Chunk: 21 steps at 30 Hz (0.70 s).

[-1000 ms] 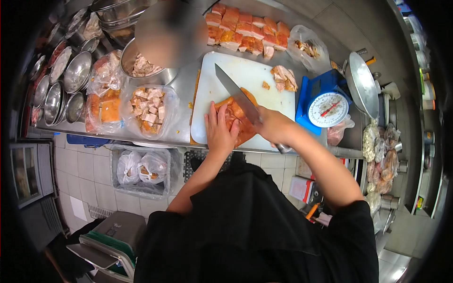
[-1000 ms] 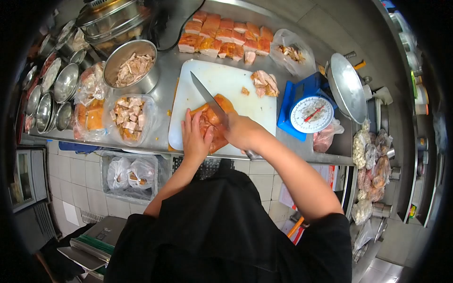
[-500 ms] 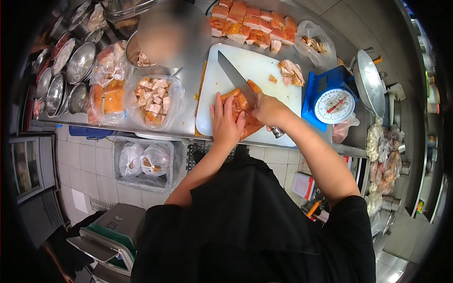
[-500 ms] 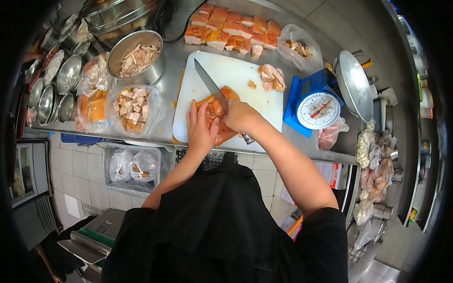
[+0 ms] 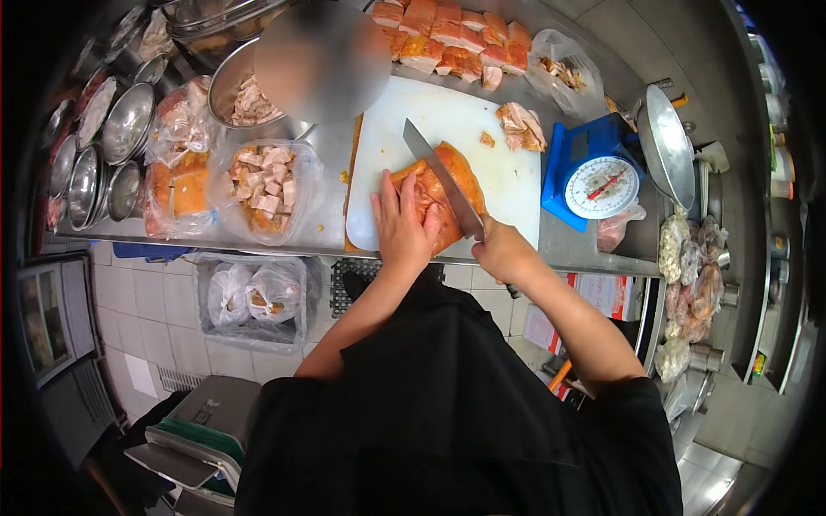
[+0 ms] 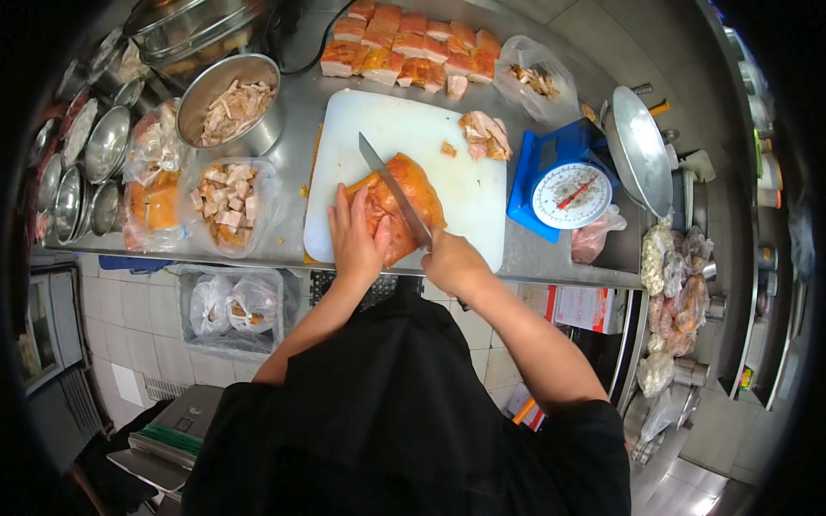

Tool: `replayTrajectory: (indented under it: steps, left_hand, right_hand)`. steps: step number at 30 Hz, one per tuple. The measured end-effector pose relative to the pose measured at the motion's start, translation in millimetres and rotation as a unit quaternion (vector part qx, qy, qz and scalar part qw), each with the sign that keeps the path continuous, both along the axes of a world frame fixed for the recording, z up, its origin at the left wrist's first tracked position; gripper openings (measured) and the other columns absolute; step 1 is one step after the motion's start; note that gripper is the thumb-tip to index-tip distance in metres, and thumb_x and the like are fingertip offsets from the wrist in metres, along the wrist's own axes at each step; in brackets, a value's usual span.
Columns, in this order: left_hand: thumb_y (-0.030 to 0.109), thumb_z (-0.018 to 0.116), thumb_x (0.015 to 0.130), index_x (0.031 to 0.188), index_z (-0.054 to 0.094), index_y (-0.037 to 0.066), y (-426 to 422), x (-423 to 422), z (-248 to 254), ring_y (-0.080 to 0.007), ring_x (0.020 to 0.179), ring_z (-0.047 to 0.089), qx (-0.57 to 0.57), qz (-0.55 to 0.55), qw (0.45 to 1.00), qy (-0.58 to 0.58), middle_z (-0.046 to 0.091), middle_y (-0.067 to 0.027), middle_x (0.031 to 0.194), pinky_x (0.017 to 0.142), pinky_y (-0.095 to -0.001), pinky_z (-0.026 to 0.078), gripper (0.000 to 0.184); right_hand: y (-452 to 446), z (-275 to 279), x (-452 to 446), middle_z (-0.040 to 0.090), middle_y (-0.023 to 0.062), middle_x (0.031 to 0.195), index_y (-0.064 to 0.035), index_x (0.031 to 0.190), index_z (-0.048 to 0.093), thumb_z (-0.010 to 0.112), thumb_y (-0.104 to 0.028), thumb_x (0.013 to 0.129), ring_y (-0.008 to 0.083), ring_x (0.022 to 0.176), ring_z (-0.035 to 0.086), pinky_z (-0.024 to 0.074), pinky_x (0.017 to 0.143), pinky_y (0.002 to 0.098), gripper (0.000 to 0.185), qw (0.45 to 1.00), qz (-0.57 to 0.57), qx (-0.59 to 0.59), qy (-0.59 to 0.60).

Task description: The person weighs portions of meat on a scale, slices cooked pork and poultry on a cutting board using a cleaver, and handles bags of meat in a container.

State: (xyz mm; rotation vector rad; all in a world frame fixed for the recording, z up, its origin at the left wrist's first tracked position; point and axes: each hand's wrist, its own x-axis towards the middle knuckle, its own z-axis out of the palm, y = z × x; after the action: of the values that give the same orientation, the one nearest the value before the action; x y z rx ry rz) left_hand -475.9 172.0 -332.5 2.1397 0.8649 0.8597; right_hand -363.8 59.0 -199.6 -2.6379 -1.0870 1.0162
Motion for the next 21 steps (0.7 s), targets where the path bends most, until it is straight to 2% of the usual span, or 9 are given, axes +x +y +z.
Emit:
replayTrajectory:
  steps: [5, 7, 9, 11, 12, 15, 16, 19, 21]
  left_hand:
    - [0.025, 0.069, 0.090, 0.150, 0.040, 0.007, 0.5, -3.1, -4.2, -0.0478, 0.145, 0.034, -0.009, -0.007, 1.000, 0.013, 0.030, -0.0343, 0.156, 0.121, -0.0607, 0.023, 0.069]
    - [0.027, 0.068, 0.091, 0.150, 0.041, 0.006, -2.2, -0.6, -1.9, -0.0475, 0.145, 0.034, -0.005, -0.003, 1.000, 0.016, 0.031, -0.0333, 0.156, 0.122, -0.0605, 0.023, 0.068]
    - [0.027, 0.068, 0.091, 0.150, 0.041, 0.006, -0.4, 1.6, -1.7, -0.0473, 0.145, 0.034, -0.005, -0.003, 1.000, 0.015, 0.031, -0.0327, 0.157, 0.122, -0.0603, 0.023, 0.068]
    - [0.027, 0.068, 0.091, 0.150, 0.041, 0.006, -5.4, -6.5, -3.7, -0.0472, 0.145, 0.034, -0.007, 0.001, 1.000, 0.024, 0.031, -0.0321, 0.157, 0.122, -0.0601, 0.023, 0.067]
    - [0.027, 0.068, 0.092, 0.150, 0.041, 0.006, -3.7, -3.5, -1.8, -0.0471, 0.145, 0.034, -0.009, 0.001, 1.000, 0.020, 0.031, -0.0319, 0.158, 0.122, -0.0599, 0.024, 0.067]
    - [0.031, 0.068, 0.093, 0.151, 0.041, 0.007, 0.8, -3.1, -3.8, -0.0478, 0.145, 0.033, -0.019, -0.004, 1.000, 0.021, 0.029, -0.0320, 0.159, 0.122, -0.0585, 0.024, 0.068]
    - [0.032, 0.068, 0.093, 0.151, 0.040, 0.008, -1.4, -3.4, -4.4, -0.0481, 0.145, 0.033, -0.024, 0.008, 0.999, 0.021, 0.029, -0.0318, 0.159, 0.122, -0.0584, 0.025, 0.068]
    - [0.031, 0.068, 0.093, 0.152, 0.040, 0.009, 0.0, 0.3, -4.3, -0.0487, 0.145, 0.032, -0.027, 0.022, 0.999, 0.028, 0.027, -0.0314, 0.160, 0.122, -0.0582, 0.025, 0.069]
    - [0.029, 0.069, 0.093, 0.153, 0.039, 0.010, -2.7, 0.5, -4.6, -0.0491, 0.145, 0.032, -0.025, 0.024, 0.999, 0.039, 0.027, -0.0312, 0.161, 0.122, -0.0582, 0.025, 0.070]
  right_hand:
    - [-0.9, 62.1, -9.3, 0.071, 0.0275, 0.083, 0.0078, 0.126, 0.055, 0.057, -0.011, 0.089, 0.0367, 0.066, 0.072, 0.0590, 0.066, 0.0460, 0.042, 0.988, -0.048, -0.109, 0.096]
    - [-21.5, -45.5, -6.9, 0.071, 0.0280, 0.088, 0.0073, 0.122, 0.055, 0.059, -0.010, 0.088, 0.0354, 0.060, 0.070, 0.0585, 0.062, 0.0449, 0.038, 1.000, -0.005, -0.007, -0.013]
    - [-13.7, -63.4, -7.6, 0.070, 0.0286, 0.092, 0.0067, 0.117, 0.056, 0.060, -0.009, 0.088, 0.0341, 0.054, 0.068, 0.0581, 0.057, 0.0438, 0.034, 0.985, 0.040, 0.111, -0.127]
    - [-14.3, -53.0, -9.0, 0.071, 0.0309, 0.093, 0.0027, 0.145, 0.047, 0.063, -0.014, 0.086, 0.0465, 0.090, 0.070, 0.0554, 0.086, 0.0518, 0.063, 0.998, -0.018, 0.030, -0.046]
    - [-2.0, -22.1, -10.4, 0.071, 0.0302, 0.092, 0.0031, 0.144, 0.048, 0.063, -0.014, 0.086, 0.0454, 0.090, 0.070, 0.0558, 0.086, 0.0505, 0.062, 0.998, -0.023, -0.048, -0.021]
    - [-16.1, -19.2, 2.3, 0.071, 0.0314, 0.094, 0.0035, 0.143, 0.048, 0.062, -0.014, 0.086, 0.0465, 0.091, 0.070, 0.0555, 0.088, 0.0505, 0.061, 0.998, -0.019, -0.031, 0.048]
    - [-19.5, -52.1, 5.9, 0.071, 0.0325, 0.094, 0.0046, 0.139, 0.049, 0.061, -0.015, 0.086, 0.0470, 0.092, 0.070, 0.0555, 0.089, 0.0503, 0.058, 0.999, -0.007, 0.034, 0.008]
    - [16.5, -42.9, 3.1, 0.070, 0.0333, 0.093, 0.0057, 0.134, 0.052, 0.059, -0.015, 0.087, 0.0467, 0.092, 0.070, 0.0555, 0.089, 0.0505, 0.052, 0.999, 0.004, 0.023, -0.024]
    - [14.0, -38.9, 17.2, 0.070, 0.0328, 0.091, 0.0068, 0.131, 0.054, 0.057, -0.016, 0.089, 0.0441, 0.082, 0.072, 0.0572, 0.084, 0.0496, 0.048, 0.999, 0.006, 0.025, 0.019]
